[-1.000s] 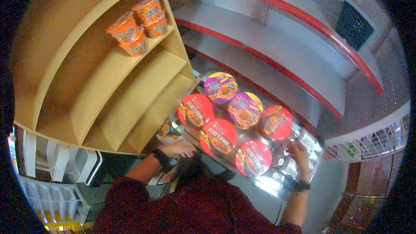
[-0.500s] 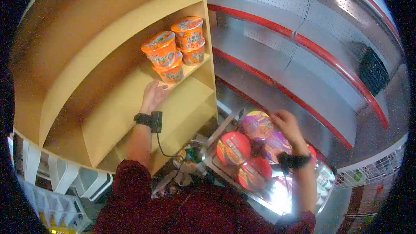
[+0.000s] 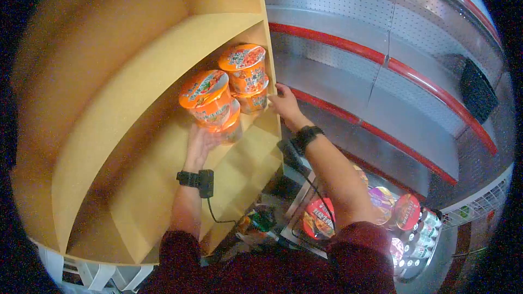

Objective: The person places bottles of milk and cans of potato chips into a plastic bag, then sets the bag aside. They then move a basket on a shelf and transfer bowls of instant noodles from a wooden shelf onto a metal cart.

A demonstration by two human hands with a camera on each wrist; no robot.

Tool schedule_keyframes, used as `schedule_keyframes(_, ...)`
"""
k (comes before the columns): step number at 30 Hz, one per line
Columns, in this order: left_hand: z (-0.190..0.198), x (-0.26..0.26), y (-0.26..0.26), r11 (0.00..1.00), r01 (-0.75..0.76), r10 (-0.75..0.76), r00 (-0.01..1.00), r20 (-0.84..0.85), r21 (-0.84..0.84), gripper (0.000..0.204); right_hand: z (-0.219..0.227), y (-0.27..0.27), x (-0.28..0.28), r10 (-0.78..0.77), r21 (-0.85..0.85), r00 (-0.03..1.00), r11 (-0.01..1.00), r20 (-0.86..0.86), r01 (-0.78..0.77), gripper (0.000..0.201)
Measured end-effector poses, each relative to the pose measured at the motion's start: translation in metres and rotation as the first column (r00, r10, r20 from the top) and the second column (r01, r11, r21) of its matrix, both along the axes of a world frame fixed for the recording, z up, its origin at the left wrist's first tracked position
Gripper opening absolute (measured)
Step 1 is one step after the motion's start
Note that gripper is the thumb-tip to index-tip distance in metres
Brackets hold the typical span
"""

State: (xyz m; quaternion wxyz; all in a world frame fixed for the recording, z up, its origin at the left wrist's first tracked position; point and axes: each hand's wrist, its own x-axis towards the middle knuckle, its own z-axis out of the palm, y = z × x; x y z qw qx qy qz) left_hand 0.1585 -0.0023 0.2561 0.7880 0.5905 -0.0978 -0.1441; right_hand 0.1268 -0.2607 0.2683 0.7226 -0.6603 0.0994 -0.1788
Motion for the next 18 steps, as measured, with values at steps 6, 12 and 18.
schedule_keyframes(6,-0.016,0.025,0.008,0.999,-0.044,0.041,0.996,-0.078,-0.027,0.044,0.028,-0.008,0.058,-0.128,0.064,0.988,0.99,0.083,0.123,0.056)
schedule_keyframes(12,-0.03,0.035,0.015,0.936,-0.249,0.225,0.967,0.12,0.25,0.038,0.053,-0.023,0.08,-0.075,0.046,0.997,0.996,-0.009,0.075,0.033)
schedule_keyframes(18,0.007,0.049,0.025,0.77,-0.635,0.522,0.68,0.515,0.057,0.025,0.053,-0.037,0.1,-0.103,0.009,0.992,0.995,-0.078,0.104,0.026)
